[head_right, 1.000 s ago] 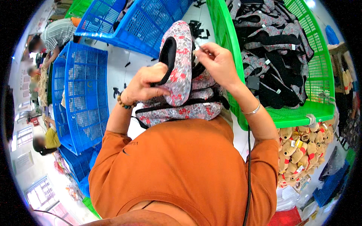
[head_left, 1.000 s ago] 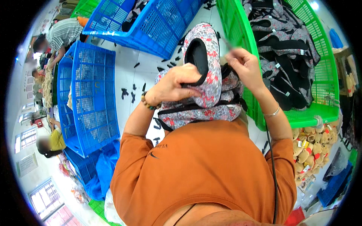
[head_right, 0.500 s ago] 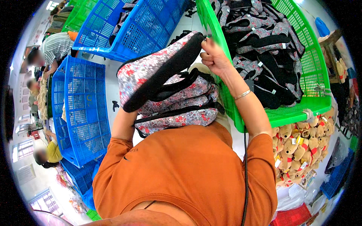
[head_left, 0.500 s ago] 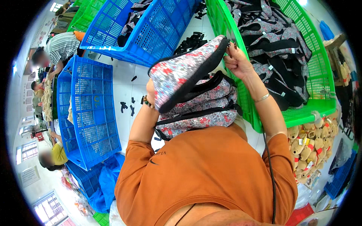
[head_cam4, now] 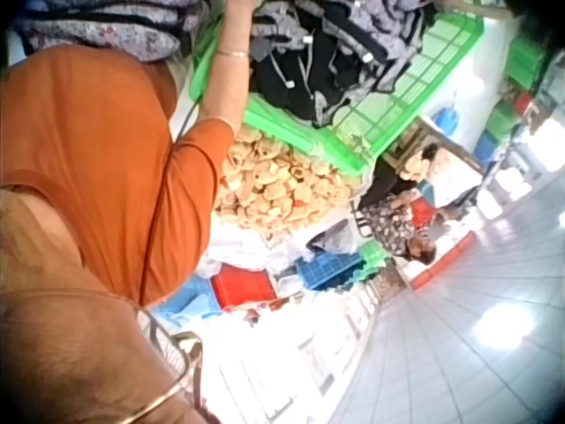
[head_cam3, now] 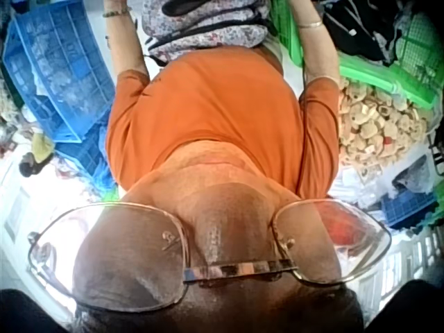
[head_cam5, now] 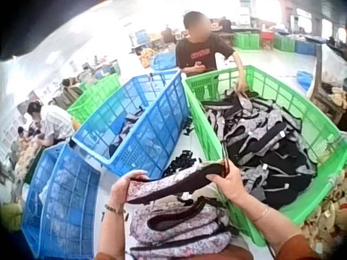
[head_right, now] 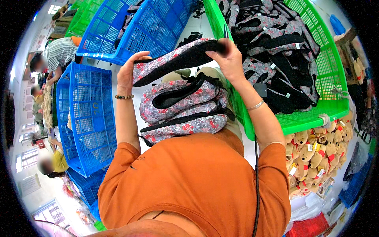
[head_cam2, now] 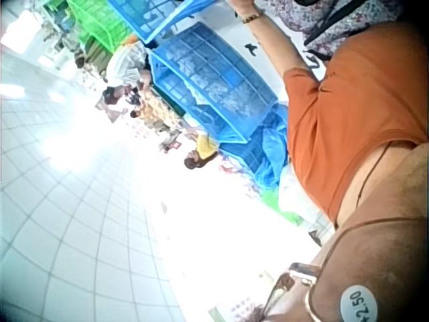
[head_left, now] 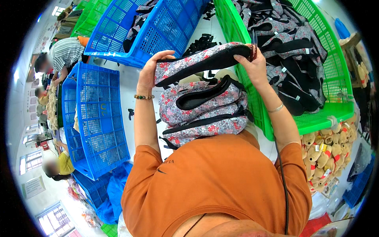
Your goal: The person sits on the floor and uses scissors to trim excess fabric and tags from the edges of floral-patterned slip-on shoes. They handle the shoes one at a time, cutting along the seams and removing loose threads before placing the finished items into a stack.
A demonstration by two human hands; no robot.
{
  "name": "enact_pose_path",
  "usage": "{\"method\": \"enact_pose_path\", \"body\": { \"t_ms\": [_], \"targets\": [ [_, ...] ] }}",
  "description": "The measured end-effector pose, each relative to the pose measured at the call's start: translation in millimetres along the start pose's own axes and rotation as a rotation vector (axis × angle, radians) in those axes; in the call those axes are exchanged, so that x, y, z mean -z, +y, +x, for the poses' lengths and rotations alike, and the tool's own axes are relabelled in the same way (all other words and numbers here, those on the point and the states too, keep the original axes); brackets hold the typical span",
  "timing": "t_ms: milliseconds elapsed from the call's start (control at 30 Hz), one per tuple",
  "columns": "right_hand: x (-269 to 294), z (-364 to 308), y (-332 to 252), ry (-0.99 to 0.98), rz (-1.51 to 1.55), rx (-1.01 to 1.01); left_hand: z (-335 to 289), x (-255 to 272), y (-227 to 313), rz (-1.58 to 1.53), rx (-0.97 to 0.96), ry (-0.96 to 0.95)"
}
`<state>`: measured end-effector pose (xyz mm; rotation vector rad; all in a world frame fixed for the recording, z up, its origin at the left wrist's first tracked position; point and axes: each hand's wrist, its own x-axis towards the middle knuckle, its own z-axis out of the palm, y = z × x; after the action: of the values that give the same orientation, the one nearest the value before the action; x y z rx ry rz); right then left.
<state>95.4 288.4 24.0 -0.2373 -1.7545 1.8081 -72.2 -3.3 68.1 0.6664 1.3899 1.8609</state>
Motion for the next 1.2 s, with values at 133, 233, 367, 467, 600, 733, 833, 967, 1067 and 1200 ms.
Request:
{"method": "enact_pose_path", "body": {
  "t_ms": [133, 233, 367, 467, 600, 733, 833, 967, 1067, 1200],
  "targets": [
    [-2.4, -4.7, -4.4, 0.042, -0.019, 0.014, 11.8, -33.4, 22.6, 0.888, 0.000, -0.068],
    [-8.0, -8.0, -5.7, 0.025, -0.037, 0.036, 23.9, -61.8, 15.3, 1.361, -0.308, -0.149],
    [-11.4, -8.3, -8.4, 0.002, -0.171, 0.104, 26.7, -81.7, -15.2, 1.271, -0.244, -0.092],
    [-9.2, -9.5, -36.0, 0.080, -0.585, 0.100, 21.5, -86.5, -9.8, 1.221, -0.124, -0.066],
    [-1.9, -12.0, -44.4, 0.028, -0.931, 0.503, 13.2, -94.3, -0.4, 1.313, -0.135, 0.024],
    [-11.1, -18.0, -42.4, -0.020, -1.045, 0.609, 9.6, -103.7, 7.0, 1.317, -0.072, 0.042],
    [-12.5, -18.9, -45.3, -0.014, -1.075, 0.592, 7.8, -108.3, 7.2, 1.351, -0.084, 0.040],
    [-13.0, -19.0, -51.0, -0.012, -1.140, 0.614, 6.7, -110.2, 5.2, 1.384, -0.082, 0.043],
    [-12.8, -18.6, -49.8, -0.008, -1.162, 0.641, 7.4, -109.7, 3.1, 1.412, -0.101, 0.040],
    [-12.1, -15.5, -47.0, 0.075, -1.094, 0.627, 7.4, -110.7, 3.2, 1.399, -0.069, 0.045]
  ]
}}
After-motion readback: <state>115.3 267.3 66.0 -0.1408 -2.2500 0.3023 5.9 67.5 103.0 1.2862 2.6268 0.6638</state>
